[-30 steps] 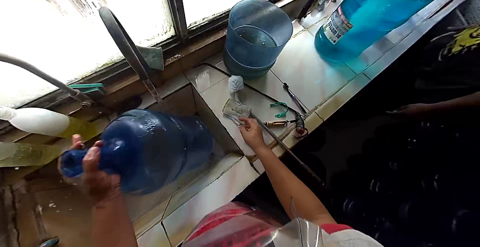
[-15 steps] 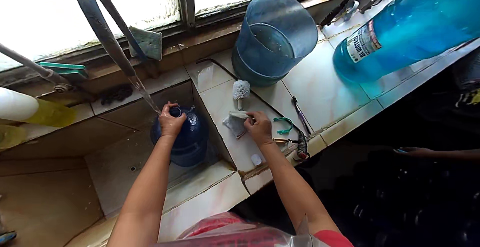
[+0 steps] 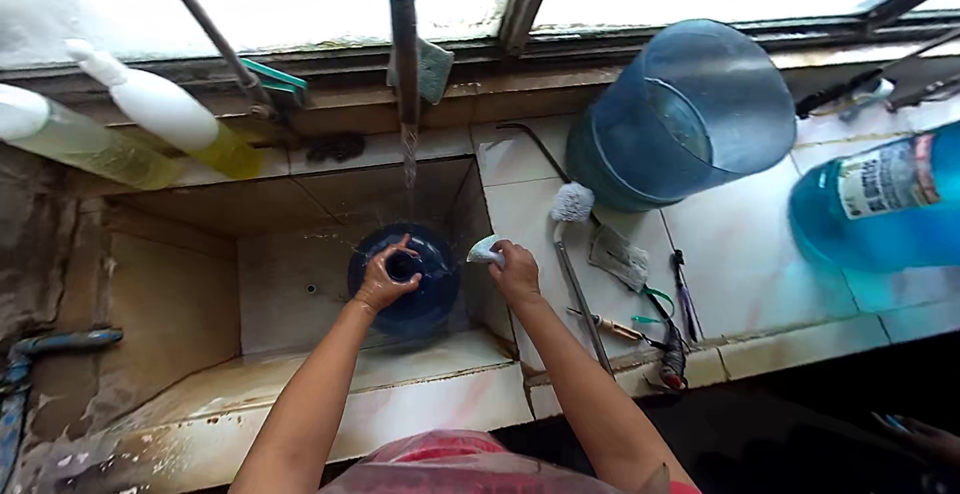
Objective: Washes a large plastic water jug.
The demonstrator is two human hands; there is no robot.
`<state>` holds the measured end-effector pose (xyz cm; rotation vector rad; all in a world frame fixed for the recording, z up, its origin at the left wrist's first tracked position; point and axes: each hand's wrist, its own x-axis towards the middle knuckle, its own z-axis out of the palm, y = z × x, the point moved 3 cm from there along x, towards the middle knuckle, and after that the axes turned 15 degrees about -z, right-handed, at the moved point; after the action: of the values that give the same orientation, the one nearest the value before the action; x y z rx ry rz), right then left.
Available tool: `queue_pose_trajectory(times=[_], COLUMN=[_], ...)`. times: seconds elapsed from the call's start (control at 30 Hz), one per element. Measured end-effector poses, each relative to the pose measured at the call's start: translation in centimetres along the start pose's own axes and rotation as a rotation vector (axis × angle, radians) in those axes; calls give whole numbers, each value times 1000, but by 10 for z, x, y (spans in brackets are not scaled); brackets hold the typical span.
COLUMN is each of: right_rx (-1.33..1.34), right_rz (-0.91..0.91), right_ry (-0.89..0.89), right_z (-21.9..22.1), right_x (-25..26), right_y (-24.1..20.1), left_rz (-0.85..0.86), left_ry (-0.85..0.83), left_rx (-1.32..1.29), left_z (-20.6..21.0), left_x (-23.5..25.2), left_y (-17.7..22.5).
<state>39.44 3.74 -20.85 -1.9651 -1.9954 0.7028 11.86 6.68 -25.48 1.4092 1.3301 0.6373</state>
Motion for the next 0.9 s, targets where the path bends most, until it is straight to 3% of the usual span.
queue_pose_trajectory(times=[0.13, 0.27, 0.33, 0.43, 0.53, 0.63, 0.7, 0.83, 0.9], right_rx=[335, 374, 266, 25, -110, -77, -100, -54, 11], right_rz=[-166, -283, -373, -457, -470, -476, -448, -319, -403], right_ry=[-55, 88, 83, -66, -187, -206, -234, -470, -480], right_z=[18, 1, -21, -39, -4, 36, 43, 73, 68], right_x=[59, 99, 91, 39, -3, -16, -13, -8, -15], right_y=[-81, -149, -165, -186, -192, -184, -176, -167, -166], left_rz=[-91, -162, -137, -134, -163, -95, -33, -57, -74], left_ry=[5, 31, 31, 21, 6, -28, -65, -86, -61], left_rx=[9, -29, -65, -102, -138, -154, -192, -394, -450], left_z=[6, 4, 1, -3, -9, -16, -16, -11, -10], left_x=[-28, -42, -50, -60, -65, -69, -69, -67, -61], left_y=[-12, -16, -14, -17, -23, -19, -16, -9, -5])
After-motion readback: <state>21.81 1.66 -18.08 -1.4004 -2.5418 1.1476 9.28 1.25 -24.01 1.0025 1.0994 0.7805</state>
